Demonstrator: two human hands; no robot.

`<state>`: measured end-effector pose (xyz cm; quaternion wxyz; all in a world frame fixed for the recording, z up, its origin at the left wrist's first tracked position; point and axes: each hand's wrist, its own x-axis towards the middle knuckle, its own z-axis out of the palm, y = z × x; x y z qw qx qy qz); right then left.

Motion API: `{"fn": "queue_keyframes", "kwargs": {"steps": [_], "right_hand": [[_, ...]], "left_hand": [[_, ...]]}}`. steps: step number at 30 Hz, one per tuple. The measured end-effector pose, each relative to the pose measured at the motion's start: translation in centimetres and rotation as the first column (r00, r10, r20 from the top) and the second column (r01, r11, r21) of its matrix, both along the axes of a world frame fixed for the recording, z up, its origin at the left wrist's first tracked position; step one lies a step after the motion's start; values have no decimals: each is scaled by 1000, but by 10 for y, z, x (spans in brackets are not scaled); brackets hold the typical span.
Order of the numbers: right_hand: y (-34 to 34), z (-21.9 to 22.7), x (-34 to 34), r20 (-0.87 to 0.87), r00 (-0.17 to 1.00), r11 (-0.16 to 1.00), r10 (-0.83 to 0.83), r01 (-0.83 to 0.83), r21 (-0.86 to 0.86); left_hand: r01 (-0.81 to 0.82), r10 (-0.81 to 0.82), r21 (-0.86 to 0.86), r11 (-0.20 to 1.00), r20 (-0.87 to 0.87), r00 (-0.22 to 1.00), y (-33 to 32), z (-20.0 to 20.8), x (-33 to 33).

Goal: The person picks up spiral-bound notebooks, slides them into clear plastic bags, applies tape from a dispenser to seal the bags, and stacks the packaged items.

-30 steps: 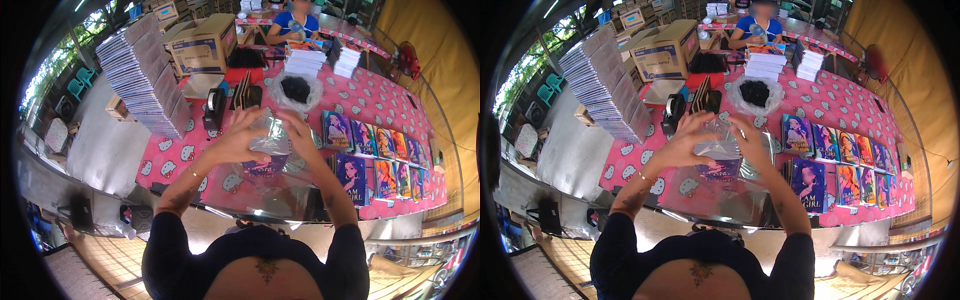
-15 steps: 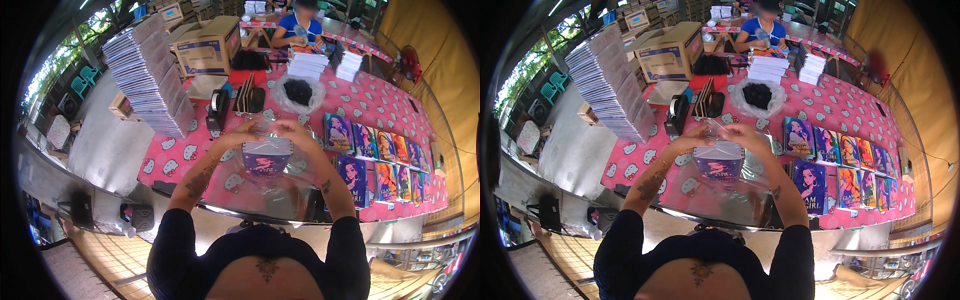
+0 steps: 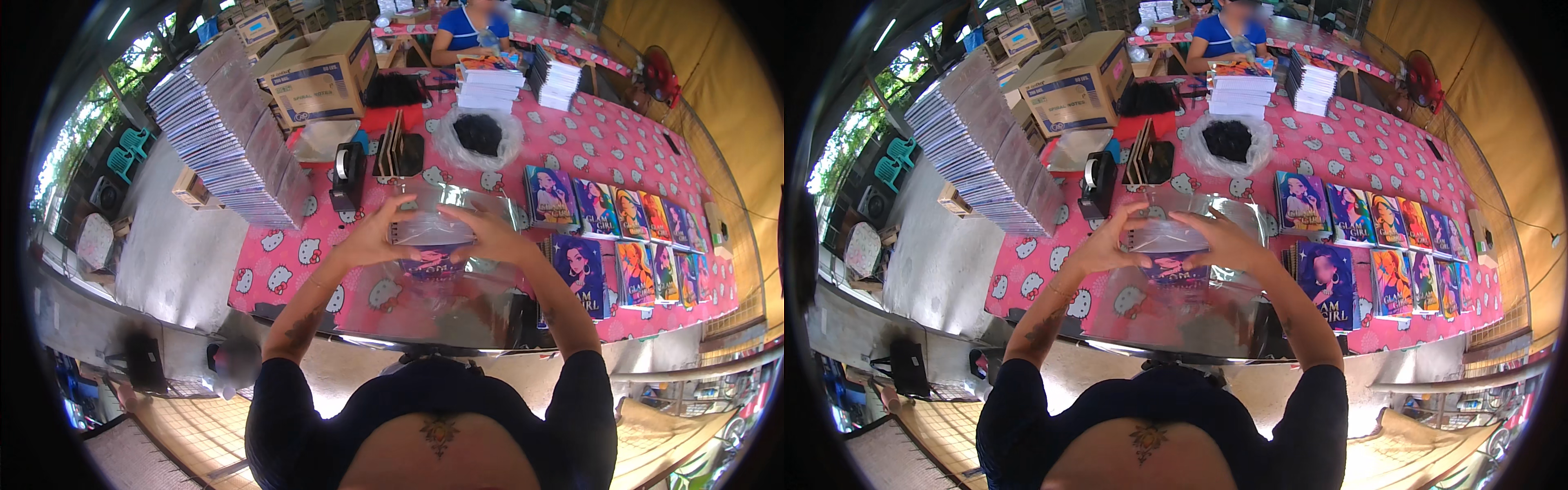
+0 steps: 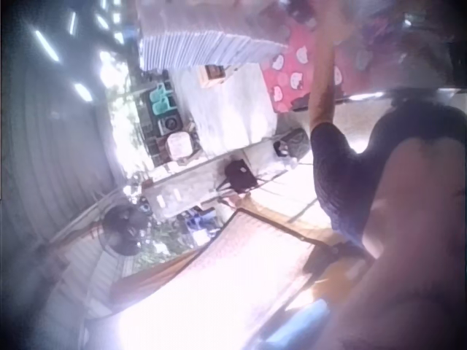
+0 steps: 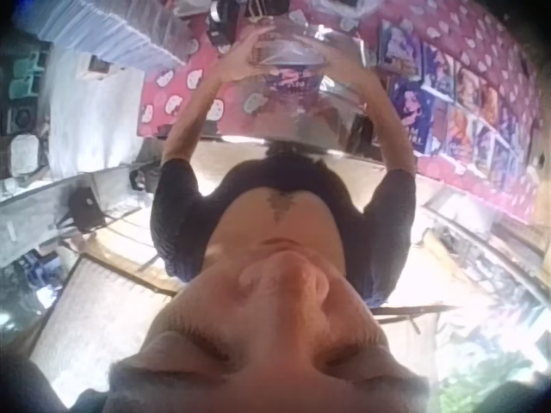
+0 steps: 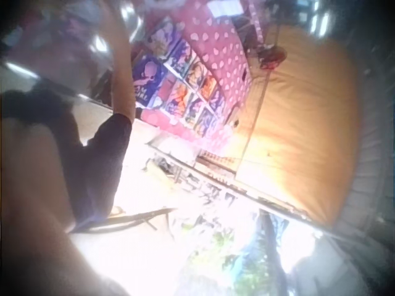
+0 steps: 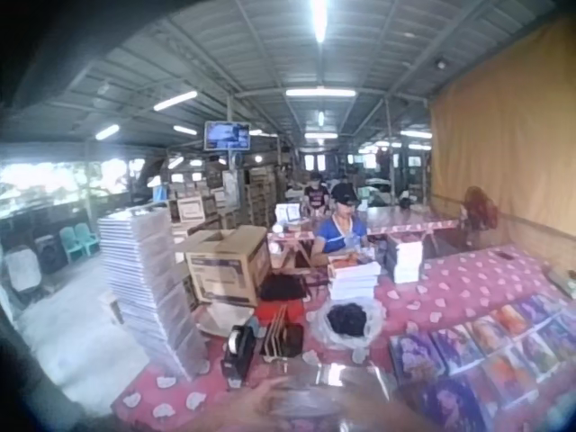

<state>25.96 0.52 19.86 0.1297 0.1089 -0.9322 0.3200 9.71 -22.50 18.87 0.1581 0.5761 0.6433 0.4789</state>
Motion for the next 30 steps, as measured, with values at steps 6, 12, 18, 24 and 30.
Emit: {"fn": "queue_keyframes", "kwargs": {"steps": [6,12,18,24,30], "right_hand": [[-20,-10,-2,-63,996,997,-56,59,45],[-14,3,-26,45,984,977,-171,163,134],[28,-26,-52,356,934,920,3,137,-367],[31,-45,-48,311,950,823,-35,204,-530],[0,-33,-61,256,962,848,-90,209,-487]], "left_hand": [[-67,114,102,993,-577,809,-6,-23,12],[-314,222,-201,928,-378,899,19,9,17],[-217,227,-263,940,8,974,33,-28,-25],[30,117,-318,948,432,894,71,-34,-49],[-890,810,255,379,-556,186,-40,-131,-194]]}}
